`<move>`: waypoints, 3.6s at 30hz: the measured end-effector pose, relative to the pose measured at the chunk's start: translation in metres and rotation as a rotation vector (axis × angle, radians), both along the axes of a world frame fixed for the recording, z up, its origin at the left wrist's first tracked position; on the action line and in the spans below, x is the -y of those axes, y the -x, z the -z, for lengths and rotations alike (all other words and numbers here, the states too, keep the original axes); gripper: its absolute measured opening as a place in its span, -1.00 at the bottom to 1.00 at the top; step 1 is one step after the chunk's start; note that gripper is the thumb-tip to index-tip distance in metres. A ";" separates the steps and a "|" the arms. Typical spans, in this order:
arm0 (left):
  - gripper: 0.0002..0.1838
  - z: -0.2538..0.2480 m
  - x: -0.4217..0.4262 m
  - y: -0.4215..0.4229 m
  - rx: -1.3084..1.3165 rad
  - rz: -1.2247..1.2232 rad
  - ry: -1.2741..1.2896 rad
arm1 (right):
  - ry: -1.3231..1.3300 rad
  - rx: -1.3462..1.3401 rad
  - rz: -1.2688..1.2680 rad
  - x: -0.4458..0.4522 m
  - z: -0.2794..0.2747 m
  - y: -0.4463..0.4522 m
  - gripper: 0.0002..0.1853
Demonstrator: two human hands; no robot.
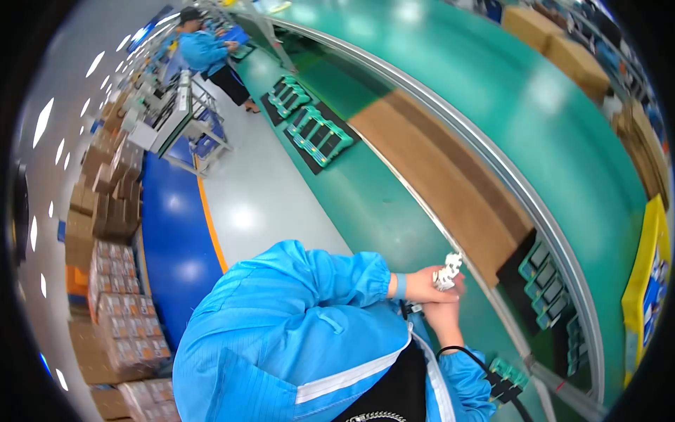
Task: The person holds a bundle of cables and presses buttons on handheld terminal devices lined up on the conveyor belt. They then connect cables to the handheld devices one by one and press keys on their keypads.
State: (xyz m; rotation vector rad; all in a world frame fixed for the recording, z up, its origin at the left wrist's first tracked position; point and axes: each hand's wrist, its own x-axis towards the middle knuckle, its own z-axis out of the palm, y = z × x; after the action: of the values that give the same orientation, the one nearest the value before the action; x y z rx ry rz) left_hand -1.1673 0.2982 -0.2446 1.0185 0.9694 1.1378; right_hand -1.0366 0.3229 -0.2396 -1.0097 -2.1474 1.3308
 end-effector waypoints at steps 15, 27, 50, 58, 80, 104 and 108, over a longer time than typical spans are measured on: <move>-0.81 -0.075 0.156 0.184 -0.155 -0.289 -0.254 | -0.099 0.010 -0.227 0.121 -0.009 0.182 -0.26; -0.53 -0.095 0.153 0.122 0.275 0.479 0.150 | 0.701 -0.431 0.229 0.207 -0.085 0.095 -0.54; -0.53 -0.063 0.342 -0.441 0.115 1.764 0.089 | 0.257 -0.578 1.287 0.533 -0.057 -0.350 -0.72; -0.54 -0.042 0.365 -0.529 -0.229 1.935 0.329 | 0.627 -1.039 1.174 0.566 -0.017 -0.426 -0.50; -0.65 0.034 0.046 -0.804 -0.091 1.203 0.370 | 1.175 0.180 1.360 0.525 0.126 -0.722 -0.53; -0.62 0.249 -0.079 -0.911 0.404 0.499 0.638 | 0.218 0.877 0.026 0.124 0.559 -1.017 -0.65; -0.69 0.256 -0.080 -0.904 0.477 0.532 0.687 | 0.246 0.893 -0.016 0.095 0.601 -1.014 -0.66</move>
State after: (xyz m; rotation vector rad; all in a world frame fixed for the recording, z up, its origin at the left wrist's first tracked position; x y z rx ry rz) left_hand -0.2636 0.3785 -0.5006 0.3710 0.5752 0.4941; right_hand -0.0226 0.2280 -0.8408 -1.9756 -2.6127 1.3126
